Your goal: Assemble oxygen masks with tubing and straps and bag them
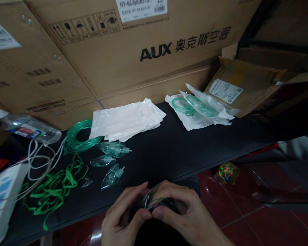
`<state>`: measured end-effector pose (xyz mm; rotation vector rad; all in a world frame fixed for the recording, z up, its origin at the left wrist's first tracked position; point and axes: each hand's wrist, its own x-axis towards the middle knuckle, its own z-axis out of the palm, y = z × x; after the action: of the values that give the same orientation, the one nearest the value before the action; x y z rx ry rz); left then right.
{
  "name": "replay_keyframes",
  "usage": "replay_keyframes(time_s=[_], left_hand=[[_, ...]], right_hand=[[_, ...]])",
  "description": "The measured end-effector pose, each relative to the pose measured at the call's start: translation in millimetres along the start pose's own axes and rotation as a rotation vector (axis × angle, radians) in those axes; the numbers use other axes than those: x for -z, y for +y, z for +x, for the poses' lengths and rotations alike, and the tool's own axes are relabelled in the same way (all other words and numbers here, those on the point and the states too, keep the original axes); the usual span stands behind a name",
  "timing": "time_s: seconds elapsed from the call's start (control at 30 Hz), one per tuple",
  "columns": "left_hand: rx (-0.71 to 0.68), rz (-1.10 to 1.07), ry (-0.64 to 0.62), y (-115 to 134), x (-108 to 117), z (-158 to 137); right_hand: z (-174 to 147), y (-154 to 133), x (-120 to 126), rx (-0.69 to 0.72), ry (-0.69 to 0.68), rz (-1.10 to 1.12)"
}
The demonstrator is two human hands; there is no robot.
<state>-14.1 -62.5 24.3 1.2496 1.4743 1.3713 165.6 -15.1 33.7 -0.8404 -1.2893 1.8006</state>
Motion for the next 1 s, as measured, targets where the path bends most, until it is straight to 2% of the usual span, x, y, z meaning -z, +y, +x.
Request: replay_keyframes(time_s=[0.13, 0.23, 0.33, 0.43, 0.53, 0.77, 0.9, 1.0], left_hand=[[-0.088, 0.004, -0.189, -5.3, 6.2, 6.7], [-0.133, 0.021, -0.322, -0.4, 11.1, 15.1], [-0.164, 0.068, -0.433, 8.3, 15.6, 24.2], [-0.186, 0.18, -0.529, 14.2, 18.1, 30.4], [-0.189, 0.223, -0.543, 14.7, 17.0, 31.8], [-0.17, 0.167, -0.489, 5.1, 16.2, 27.8], [-0.07, 0.111, -0.502, 0.7, 18.1, 27.5], [0.054, 0.03, -0.507, -4.6, 14.9, 27.5]], right_hand=[[-0.8, -1.7, 2.7, -0.163, -0.058, 0.115], [-2.4, -2.5, 5.5, -0.28, -0.084, 0.2], [-2.3, 0.1, 7.8, -0.325, -0.127, 0.255], [-1.8, 5.0, 9.9, -0.309, -0.159, 0.301], [-1.9, 8.4, 11.9, -0.299, -0.161, 0.302], [-0.5, 4.3, 11.5, -0.21, -0.091, 0.247], [3.7, 2.1, 11.1, -0.346, -0.04, 0.128], [9.6, 3.3, 11.6, -0.431, 0.002, 0.129]])
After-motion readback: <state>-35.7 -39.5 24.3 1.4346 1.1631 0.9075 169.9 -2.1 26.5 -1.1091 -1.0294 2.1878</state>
